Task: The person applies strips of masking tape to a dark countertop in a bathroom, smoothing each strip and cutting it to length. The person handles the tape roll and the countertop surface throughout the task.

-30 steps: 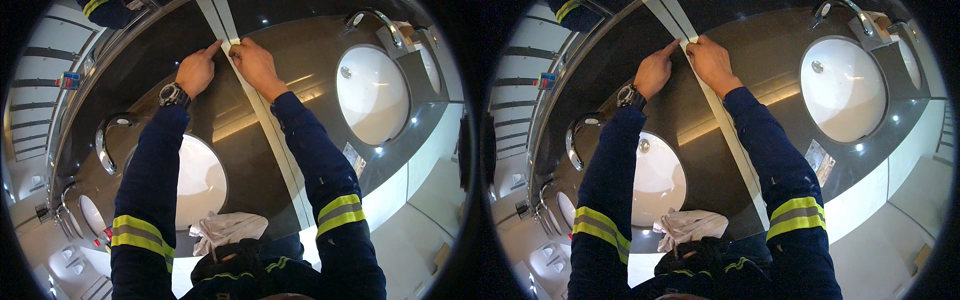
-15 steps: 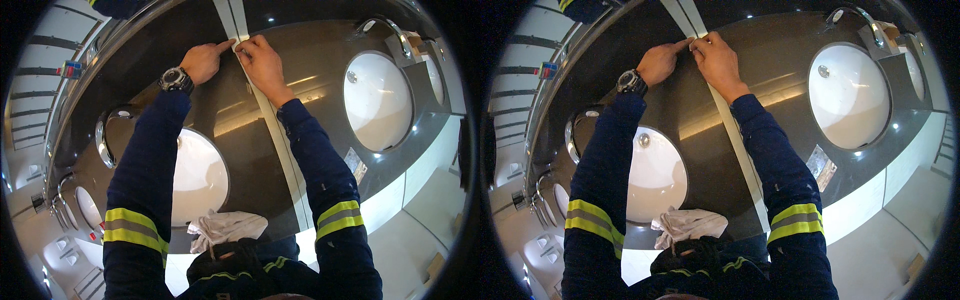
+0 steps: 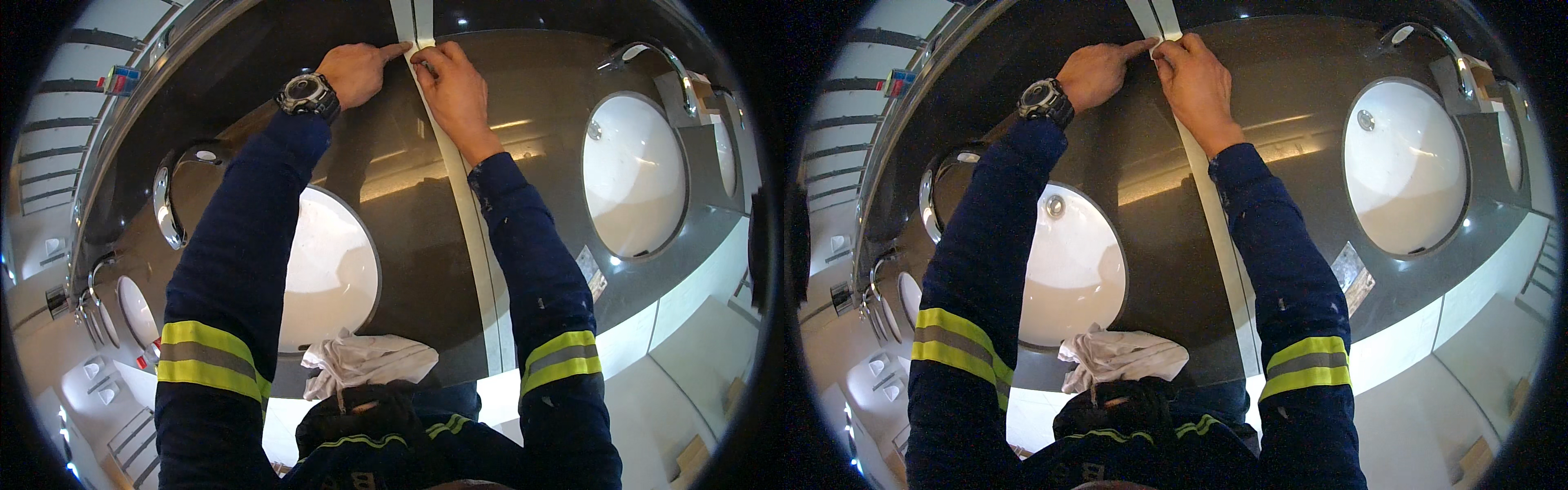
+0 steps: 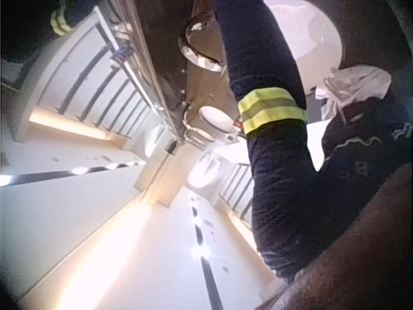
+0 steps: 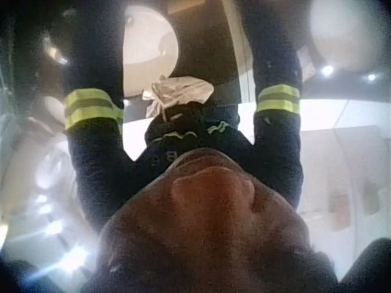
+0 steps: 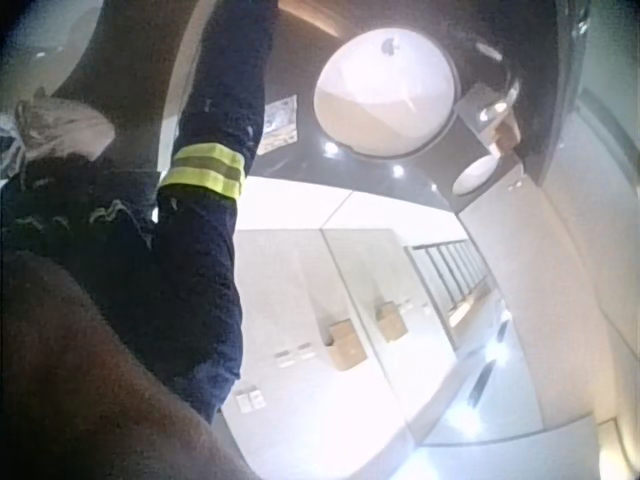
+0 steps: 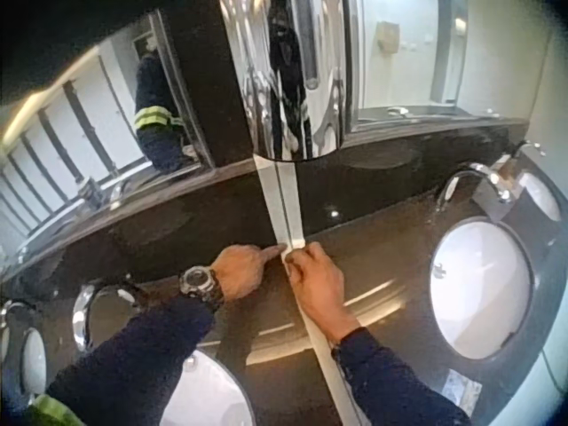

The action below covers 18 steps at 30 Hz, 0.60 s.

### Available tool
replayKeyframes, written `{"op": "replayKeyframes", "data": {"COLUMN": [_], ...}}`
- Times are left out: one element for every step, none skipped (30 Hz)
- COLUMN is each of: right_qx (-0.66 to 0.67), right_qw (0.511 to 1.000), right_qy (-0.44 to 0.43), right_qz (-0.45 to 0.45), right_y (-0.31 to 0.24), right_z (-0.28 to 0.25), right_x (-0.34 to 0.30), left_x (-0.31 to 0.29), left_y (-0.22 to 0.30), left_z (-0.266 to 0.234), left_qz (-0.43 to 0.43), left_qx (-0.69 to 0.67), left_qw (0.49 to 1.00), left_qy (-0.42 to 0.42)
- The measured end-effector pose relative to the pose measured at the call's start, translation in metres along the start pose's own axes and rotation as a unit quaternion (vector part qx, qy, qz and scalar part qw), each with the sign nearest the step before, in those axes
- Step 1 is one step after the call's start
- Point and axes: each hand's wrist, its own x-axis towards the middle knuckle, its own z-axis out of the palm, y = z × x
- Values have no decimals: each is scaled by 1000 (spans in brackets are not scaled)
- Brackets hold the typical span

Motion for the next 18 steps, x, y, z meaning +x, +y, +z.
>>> {"op": "replayKeyframes", "data": {"right_qx": [-4, -8, -12, -13, -13, -14, -10, -5, -1, -6, -10, -15, -16, -18, -19, -19, -19, -19], "right_qw": [1000, 1000, 1000, 1000, 1000, 1000, 1000, 1000, 1000, 1000, 1000, 1000, 1000, 999, 999, 999, 1000, 1000], "right_qy": [1, 1, 2, 3, 4, 5, 4, 4, 4, 4, 4, 4, 5, 6, 7, 5, 3, 1], "right_qz": [-5, -11, -16, -17, -18, -19, -19, -19, -19, -21, -23, -25, -27, -28, -29, -26, -23, -20], "right_y": [0, -1, -1, -1, -1, -2, -1, 0, 1, 0, 0, -1, 0, 0, 1, 1, 0, -1], "right_z": [0, 0, 1, 1, 2, 3, 3, 3, 3, 3, 3, 3, 2, 2, 2, 2, 1, 1], "right_x": [0, 0, 0, 0, 0, 0, 0, -1, -1, -1, -1, -1, 0, 0, 0, 0, 0, 0], "left_x": [1, 1, 0, 0, 0, 0, 0, 1, 1, 0, 0, -1, 1, 2, 1, -1, -2, -2], "left_y": [1, 2, 3, 3, 3, 3, 4, 5, 5, 5, 6, 6, 5, 4, 4, 5, 5, 4], "left_z": [-3, -5, -7, -8, -9, -9, -10, -10, -11, -15, -17, -19, -19, -19, -18, -15, -14, -13], "left_qz": [-8, -15, -18, -21, -24, -28, -32, -36, -40, -46, -52, -55, -57, -59, -57, -56, -54, -62], "left_qx": [-2, -5, -2, 0, 3, 8, 11, 15, 14, 14, 14, 17, 21, 25, 22, 19, 16, 18], "left_qw": [1000, 999, 999, 999, 999, 999, 998, 998, 997, 996, 995, 994, 992, 990, 991, 993, 994, 992], "left_qy": [-15, -31, -34, -36, -38, -44, -49, -53, -63, -72, -82, -97, -111, -125, -116, -107, -98, -104]}}
